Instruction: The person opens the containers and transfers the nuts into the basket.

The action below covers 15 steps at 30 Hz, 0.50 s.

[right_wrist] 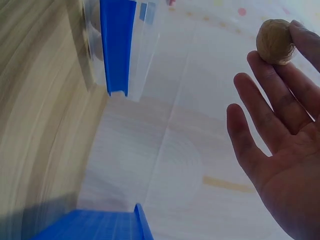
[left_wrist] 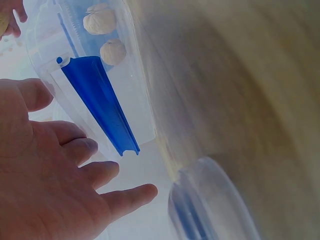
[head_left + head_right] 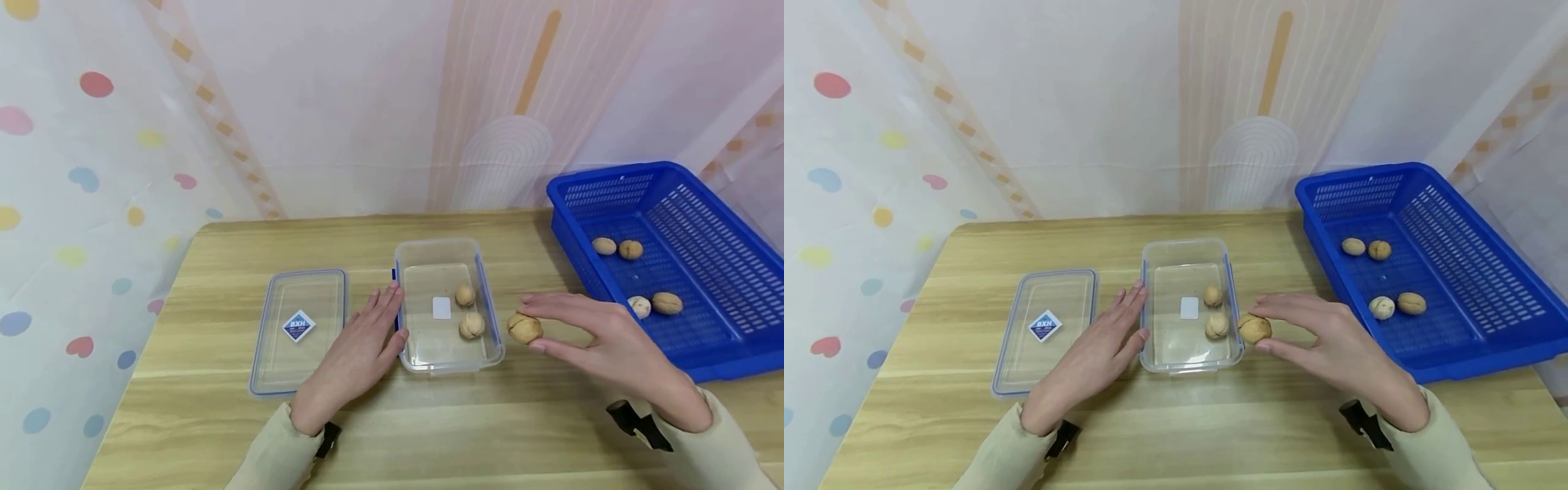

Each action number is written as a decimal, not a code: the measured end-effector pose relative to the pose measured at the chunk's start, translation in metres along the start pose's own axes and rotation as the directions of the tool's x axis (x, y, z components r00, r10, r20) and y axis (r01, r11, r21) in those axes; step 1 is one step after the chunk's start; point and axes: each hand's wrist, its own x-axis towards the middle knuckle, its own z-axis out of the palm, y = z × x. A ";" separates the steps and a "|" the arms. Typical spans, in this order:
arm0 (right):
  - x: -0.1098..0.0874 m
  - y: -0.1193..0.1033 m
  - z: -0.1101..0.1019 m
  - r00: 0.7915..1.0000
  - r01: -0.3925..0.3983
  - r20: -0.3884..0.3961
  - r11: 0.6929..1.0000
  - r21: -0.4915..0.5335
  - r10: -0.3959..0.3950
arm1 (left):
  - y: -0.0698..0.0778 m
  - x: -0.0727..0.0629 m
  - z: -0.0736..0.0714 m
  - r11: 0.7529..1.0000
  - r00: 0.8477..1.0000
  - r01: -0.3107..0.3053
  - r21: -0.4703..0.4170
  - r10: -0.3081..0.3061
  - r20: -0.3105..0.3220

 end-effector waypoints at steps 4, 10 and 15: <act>-0.007 0.001 -0.006 0.999 -0.019 -0.034 1.000 0.004 0.019 | 0.000 -0.001 0.000 1.000 1.000 0.009 -0.002 -0.009 0.000; -0.018 0.004 -0.016 0.994 -0.022 -0.104 1.000 -0.015 0.020 | -0.001 -0.001 0.001 1.000 1.000 0.004 -0.003 -0.004 -0.008; -0.023 0.008 -0.026 0.989 -0.010 -0.146 0.999 -0.038 0.004 | -0.001 -0.001 0.001 1.000 1.000 0.009 -0.002 -0.009 -0.001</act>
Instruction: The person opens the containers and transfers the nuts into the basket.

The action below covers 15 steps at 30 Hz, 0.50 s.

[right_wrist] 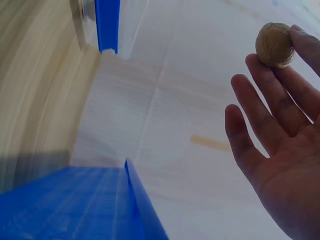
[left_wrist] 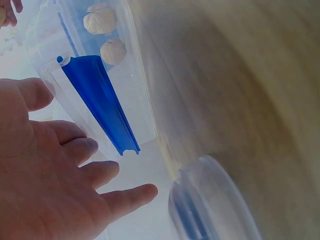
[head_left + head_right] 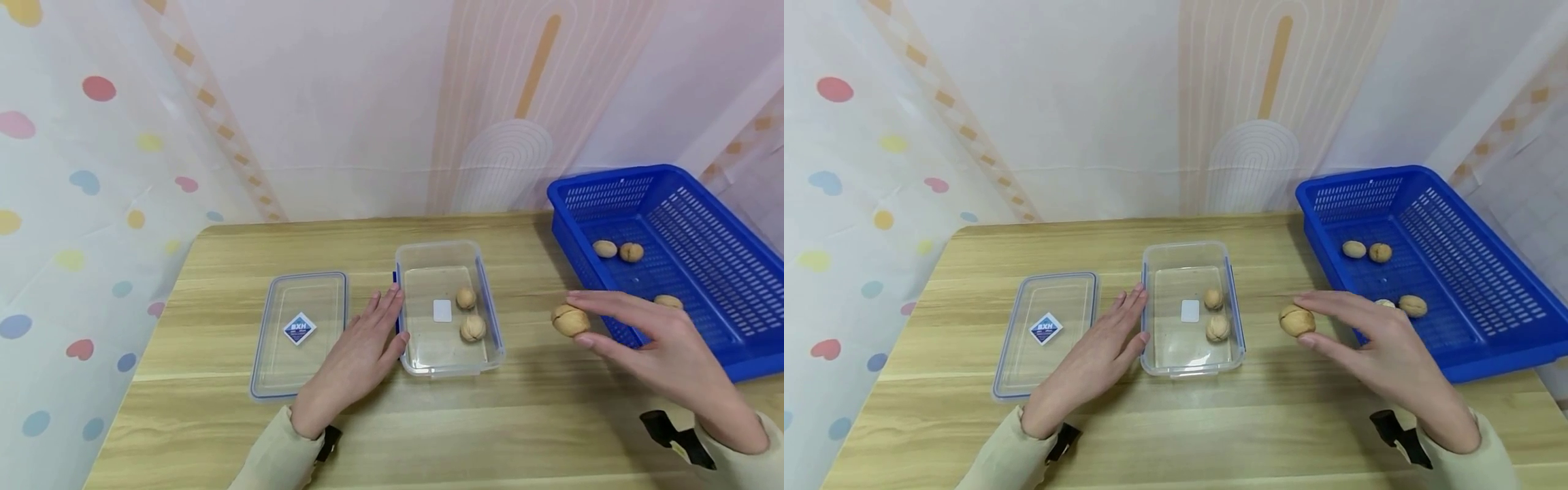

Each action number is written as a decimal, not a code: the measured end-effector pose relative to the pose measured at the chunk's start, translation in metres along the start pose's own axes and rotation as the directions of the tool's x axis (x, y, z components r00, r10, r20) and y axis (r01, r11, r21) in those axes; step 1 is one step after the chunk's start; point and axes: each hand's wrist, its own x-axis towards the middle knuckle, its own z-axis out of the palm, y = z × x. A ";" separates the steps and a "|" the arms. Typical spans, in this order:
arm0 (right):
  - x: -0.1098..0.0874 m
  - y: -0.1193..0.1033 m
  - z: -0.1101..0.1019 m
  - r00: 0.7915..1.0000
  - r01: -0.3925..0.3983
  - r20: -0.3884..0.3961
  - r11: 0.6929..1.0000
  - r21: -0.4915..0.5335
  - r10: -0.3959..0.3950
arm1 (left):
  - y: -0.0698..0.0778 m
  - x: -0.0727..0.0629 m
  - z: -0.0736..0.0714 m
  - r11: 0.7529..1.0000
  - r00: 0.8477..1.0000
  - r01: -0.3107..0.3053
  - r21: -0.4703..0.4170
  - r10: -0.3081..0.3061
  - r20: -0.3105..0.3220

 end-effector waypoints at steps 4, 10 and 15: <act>-0.004 -0.001 -0.011 1.000 -0.026 -0.015 0.997 -0.070 0.025 | 0.000 0.000 0.000 1.000 1.000 -0.006 0.003 0.006 -0.001; -0.013 -0.004 -0.024 0.994 -0.111 -0.036 0.985 -0.131 0.107 | 0.000 0.000 0.000 1.000 1.000 -0.009 0.004 0.010 -0.012; -0.021 -0.004 -0.033 0.985 -0.170 -0.064 0.967 -0.190 0.161 | 0.000 0.000 0.001 1.000 1.000 -0.006 0.005 0.006 -0.013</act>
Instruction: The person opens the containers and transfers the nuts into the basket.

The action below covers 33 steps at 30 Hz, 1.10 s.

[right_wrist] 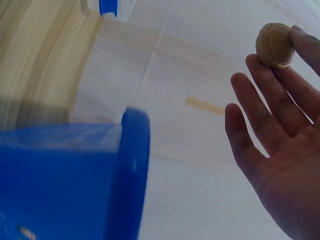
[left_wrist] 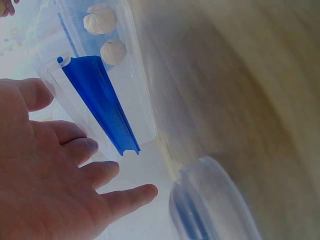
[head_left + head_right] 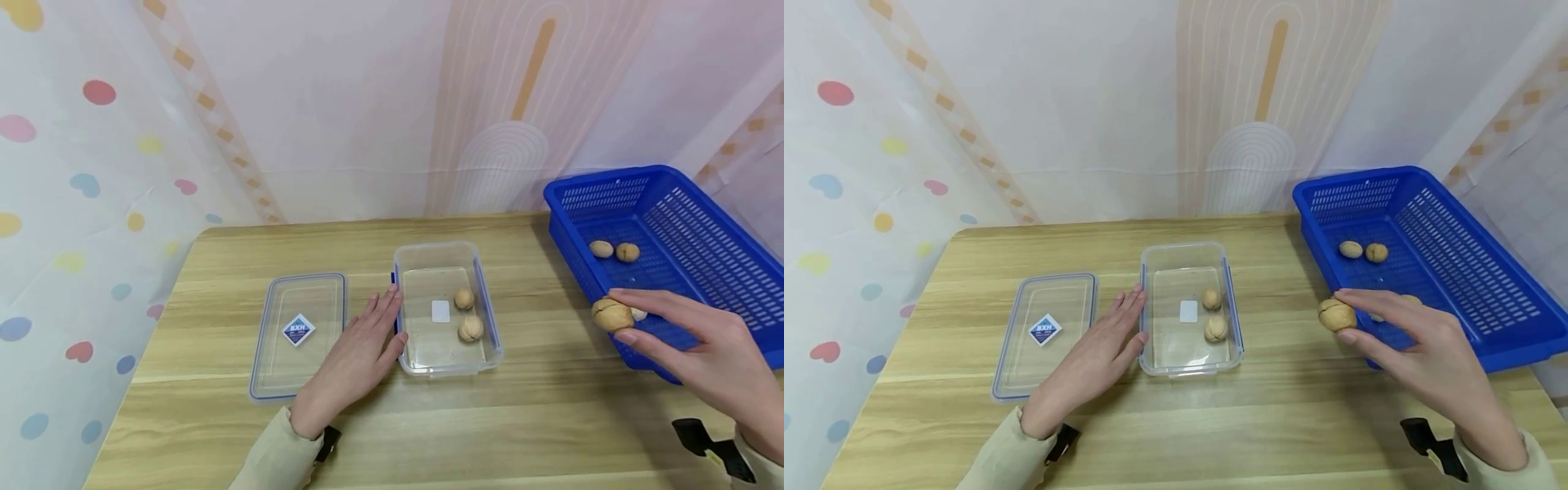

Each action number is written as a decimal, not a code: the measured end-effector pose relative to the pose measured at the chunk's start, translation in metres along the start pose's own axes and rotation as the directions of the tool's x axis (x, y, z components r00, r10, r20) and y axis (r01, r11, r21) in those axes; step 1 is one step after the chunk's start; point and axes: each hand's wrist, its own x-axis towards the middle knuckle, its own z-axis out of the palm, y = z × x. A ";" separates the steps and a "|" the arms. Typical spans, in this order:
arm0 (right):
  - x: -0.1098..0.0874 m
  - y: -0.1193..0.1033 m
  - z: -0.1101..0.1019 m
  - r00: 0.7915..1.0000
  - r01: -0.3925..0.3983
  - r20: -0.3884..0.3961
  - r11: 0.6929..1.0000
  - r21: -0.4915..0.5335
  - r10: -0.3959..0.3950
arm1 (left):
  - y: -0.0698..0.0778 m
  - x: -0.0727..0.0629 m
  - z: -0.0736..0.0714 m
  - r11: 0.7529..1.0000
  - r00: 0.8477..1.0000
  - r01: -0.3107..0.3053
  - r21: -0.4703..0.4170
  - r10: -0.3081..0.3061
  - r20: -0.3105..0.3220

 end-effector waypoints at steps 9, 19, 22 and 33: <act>-0.011 0.011 -0.010 0.991 -0.121 -0.058 0.992 -0.042 0.118 | 0.000 0.000 0.000 1.000 1.000 0.002 0.002 -0.002 0.006; -0.018 0.025 -0.012 0.982 -0.166 -0.102 0.986 -0.032 0.162 | 0.000 0.000 -0.001 1.000 1.000 0.005 0.002 -0.005 0.011; -0.019 0.031 -0.014 0.980 -0.173 -0.102 0.985 -0.010 0.171 | -0.001 0.000 0.000 1.000 1.000 0.005 -0.001 -0.005 0.010; -0.017 0.050 -0.015 0.962 -0.263 -0.073 0.965 0.001 0.263 | -0.001 0.000 0.000 1.000 1.000 0.004 -0.004 -0.004 0.010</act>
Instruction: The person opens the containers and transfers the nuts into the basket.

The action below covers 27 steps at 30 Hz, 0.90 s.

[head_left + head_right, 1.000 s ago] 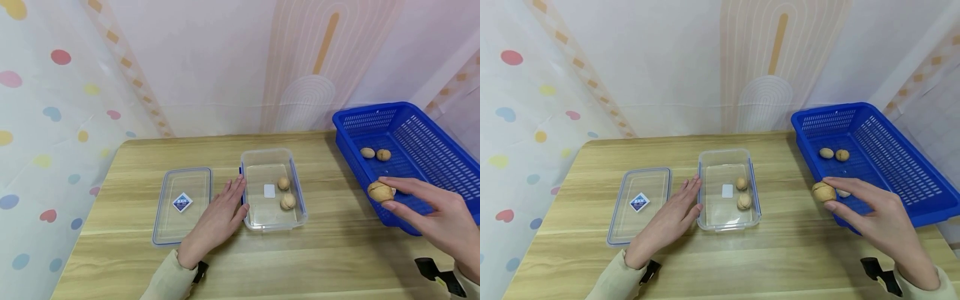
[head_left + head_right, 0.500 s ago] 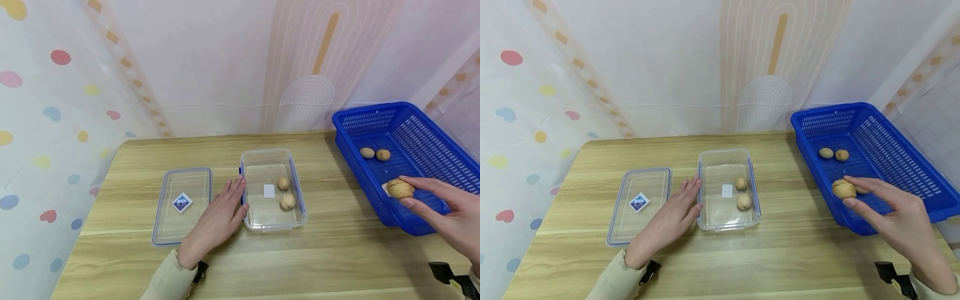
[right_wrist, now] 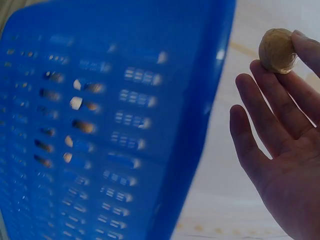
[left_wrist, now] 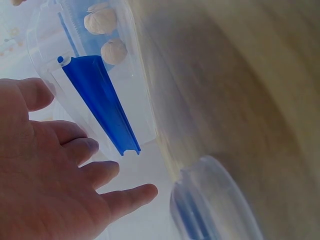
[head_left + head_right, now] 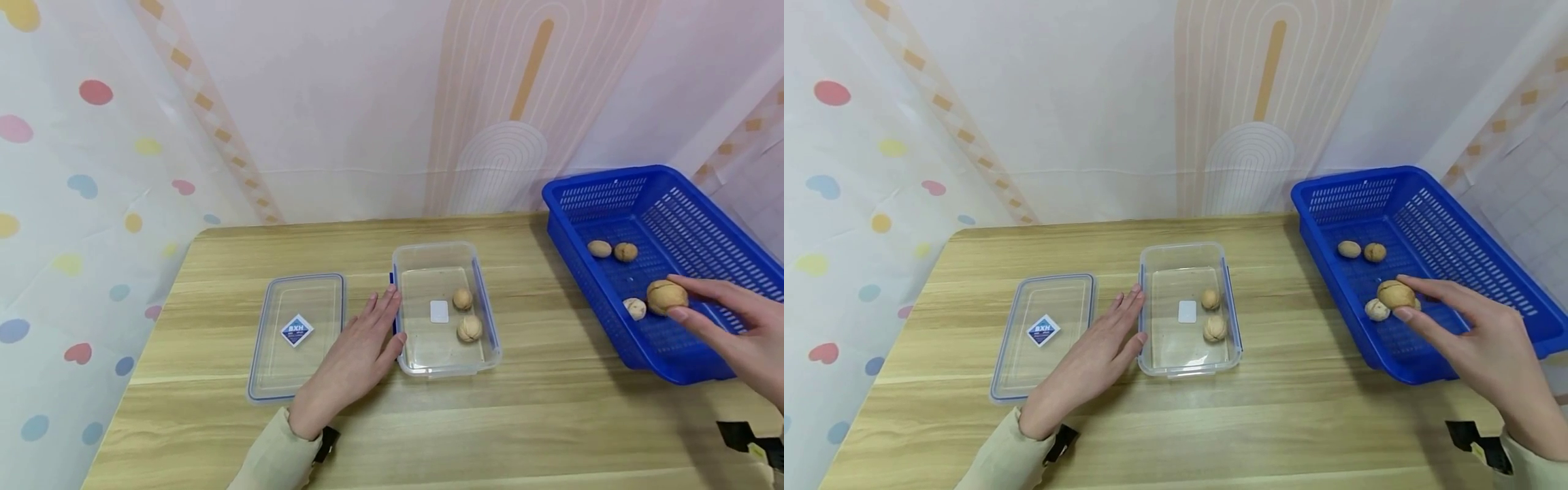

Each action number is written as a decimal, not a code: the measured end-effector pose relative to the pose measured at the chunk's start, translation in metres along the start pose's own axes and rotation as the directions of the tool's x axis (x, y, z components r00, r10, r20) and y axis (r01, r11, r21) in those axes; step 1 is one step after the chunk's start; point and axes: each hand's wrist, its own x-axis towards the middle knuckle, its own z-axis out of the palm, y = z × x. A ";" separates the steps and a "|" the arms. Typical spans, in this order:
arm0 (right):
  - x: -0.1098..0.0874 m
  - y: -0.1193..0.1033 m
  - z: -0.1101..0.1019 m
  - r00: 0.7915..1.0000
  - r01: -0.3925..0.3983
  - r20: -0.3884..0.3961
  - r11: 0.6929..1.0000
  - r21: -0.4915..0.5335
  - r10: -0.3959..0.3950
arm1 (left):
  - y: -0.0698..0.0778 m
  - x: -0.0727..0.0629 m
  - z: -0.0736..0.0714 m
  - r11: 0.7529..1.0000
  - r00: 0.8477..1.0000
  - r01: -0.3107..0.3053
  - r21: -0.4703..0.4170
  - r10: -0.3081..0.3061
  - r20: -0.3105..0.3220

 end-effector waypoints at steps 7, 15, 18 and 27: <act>0.007 0.014 0.000 0.999 -0.032 0.011 0.998 -0.049 0.032 | 0.001 -0.001 0.001 1.000 1.000 0.003 -0.003 -0.003 -0.002; 0.018 0.030 -0.002 0.989 -0.104 0.094 0.985 -0.137 0.117 | -0.001 0.000 0.002 1.000 1.000 -0.001 0.002 0.001 -0.016; 0.022 0.035 -0.002 0.986 -0.109 0.108 0.981 -0.161 0.128 | -0.002 0.000 0.002 1.000 1.000 -0.001 0.001 0.001 -0.011; 0.028 0.048 -0.002 0.970 -0.116 0.180 0.961 -0.252 0.164 | 0.000 0.000 0.002 1.000 1.000 0.005 -0.002 -0.005 -0.008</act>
